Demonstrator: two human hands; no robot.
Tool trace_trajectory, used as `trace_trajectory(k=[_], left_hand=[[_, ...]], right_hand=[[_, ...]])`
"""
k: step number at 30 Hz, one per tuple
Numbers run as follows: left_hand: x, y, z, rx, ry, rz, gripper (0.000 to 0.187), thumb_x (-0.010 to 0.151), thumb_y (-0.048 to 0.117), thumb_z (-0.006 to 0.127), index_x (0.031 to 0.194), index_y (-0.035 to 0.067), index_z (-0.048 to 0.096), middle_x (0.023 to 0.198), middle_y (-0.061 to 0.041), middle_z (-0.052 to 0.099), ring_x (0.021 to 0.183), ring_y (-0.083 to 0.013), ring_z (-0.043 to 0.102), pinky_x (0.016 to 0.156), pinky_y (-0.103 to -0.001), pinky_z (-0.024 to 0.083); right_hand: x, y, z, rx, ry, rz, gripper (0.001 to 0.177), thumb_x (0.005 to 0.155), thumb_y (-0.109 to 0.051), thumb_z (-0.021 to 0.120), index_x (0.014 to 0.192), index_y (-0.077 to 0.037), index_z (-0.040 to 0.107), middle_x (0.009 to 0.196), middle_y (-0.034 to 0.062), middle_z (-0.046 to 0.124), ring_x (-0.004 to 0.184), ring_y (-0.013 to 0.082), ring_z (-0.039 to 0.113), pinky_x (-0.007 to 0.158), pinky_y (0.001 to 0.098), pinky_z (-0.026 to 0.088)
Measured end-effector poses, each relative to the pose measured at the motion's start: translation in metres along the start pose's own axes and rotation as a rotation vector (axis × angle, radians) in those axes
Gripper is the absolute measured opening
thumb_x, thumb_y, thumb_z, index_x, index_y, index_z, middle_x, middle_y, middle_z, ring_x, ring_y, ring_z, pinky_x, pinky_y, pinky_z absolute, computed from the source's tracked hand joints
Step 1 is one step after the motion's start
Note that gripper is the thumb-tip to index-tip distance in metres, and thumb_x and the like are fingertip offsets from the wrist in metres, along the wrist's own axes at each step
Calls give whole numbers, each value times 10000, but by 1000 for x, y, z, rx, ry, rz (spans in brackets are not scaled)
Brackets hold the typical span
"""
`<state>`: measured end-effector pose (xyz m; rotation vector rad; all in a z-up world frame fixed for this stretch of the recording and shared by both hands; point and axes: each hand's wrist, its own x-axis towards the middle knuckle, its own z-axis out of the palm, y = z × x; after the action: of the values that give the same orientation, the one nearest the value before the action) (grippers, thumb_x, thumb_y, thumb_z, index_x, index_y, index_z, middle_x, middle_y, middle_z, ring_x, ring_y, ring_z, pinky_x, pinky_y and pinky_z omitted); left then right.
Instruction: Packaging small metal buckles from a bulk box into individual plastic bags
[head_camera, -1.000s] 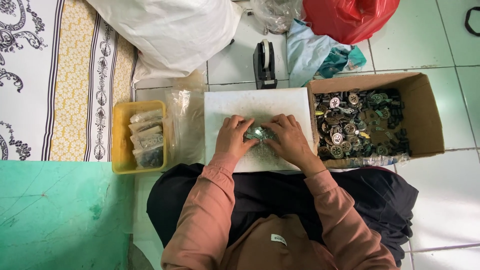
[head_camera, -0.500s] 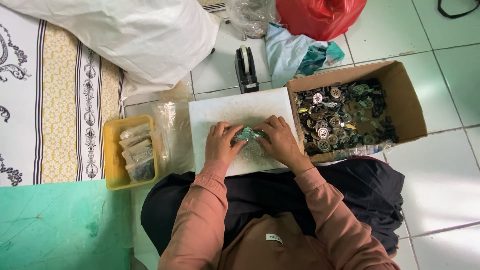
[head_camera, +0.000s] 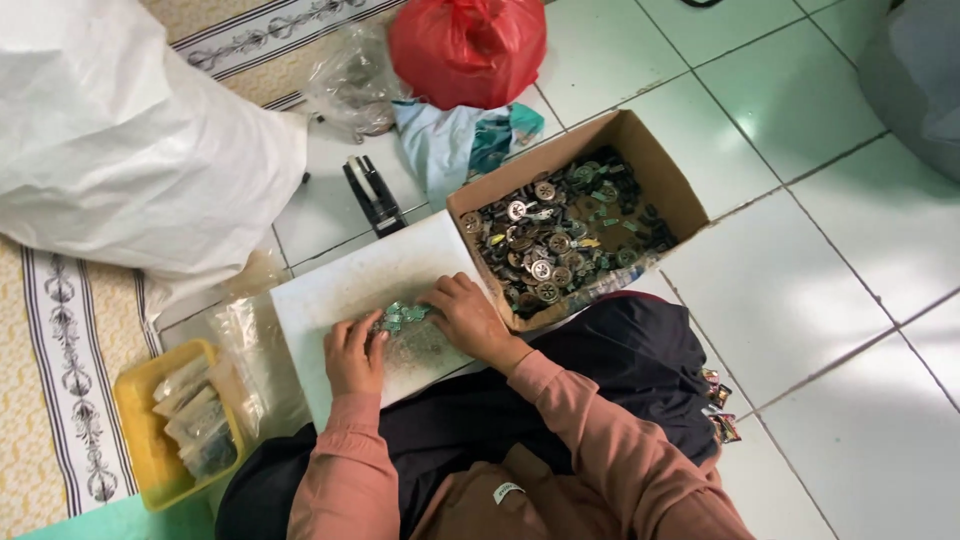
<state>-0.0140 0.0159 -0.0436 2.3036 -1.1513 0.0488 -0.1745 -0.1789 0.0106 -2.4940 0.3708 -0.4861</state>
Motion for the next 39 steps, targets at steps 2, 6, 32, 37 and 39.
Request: trace_trajectory(k=[2, 6, 32, 37, 39], left_hand=[[1, 13, -7, -22, 31, 15, 397, 960, 416, 673, 1354, 379, 645, 1105, 39, 542, 1052, -233, 579, 919, -402, 537], [-3, 43, -18, -20, 182, 32, 453, 1009, 412, 619, 1444, 292, 571, 1249, -6, 497, 1141, -268, 521, 950, -446, 512], [67, 236, 73, 233, -698, 412, 345, 1022, 473, 493, 1296, 311, 624, 1443, 33, 503, 1429, -194, 418, 1240, -442, 249], [72, 243, 62, 212, -715, 410, 324, 1054, 412, 478, 1311, 276, 620, 1427, -7, 512, 1413, -224, 430, 1245, -459, 255], [72, 245, 58, 186, -702, 409, 308, 1061, 384, 479, 1298, 260, 631, 1399, -20, 532, 1393, -232, 455, 1238, -464, 282]], right_hand=[[1, -2, -2, 14, 21, 12, 372, 845, -218, 786, 1186, -118, 675, 1068, 111, 574, 1011, 333, 564, 852, 433, 515], [4, 1, -30, 164, 24, 9, 363, 828, -177, 802, 1158, -79, 686, 1080, 159, 619, 1026, 377, 605, 861, 450, 539], [-75, 375, -89, -743, -203, 690, 180, 867, -251, 714, 942, -89, 707, 834, 72, 733, 839, 293, 748, 686, 435, 616], [-67, 305, -151, -512, -214, 749, 174, 878, -138, 701, 910, 21, 763, 824, 169, 747, 848, 363, 746, 694, 464, 620], [-82, 313, -159, -322, 67, 768, 74, 842, -115, 762, 845, -41, 761, 775, 162, 737, 782, 392, 742, 596, 467, 610]])
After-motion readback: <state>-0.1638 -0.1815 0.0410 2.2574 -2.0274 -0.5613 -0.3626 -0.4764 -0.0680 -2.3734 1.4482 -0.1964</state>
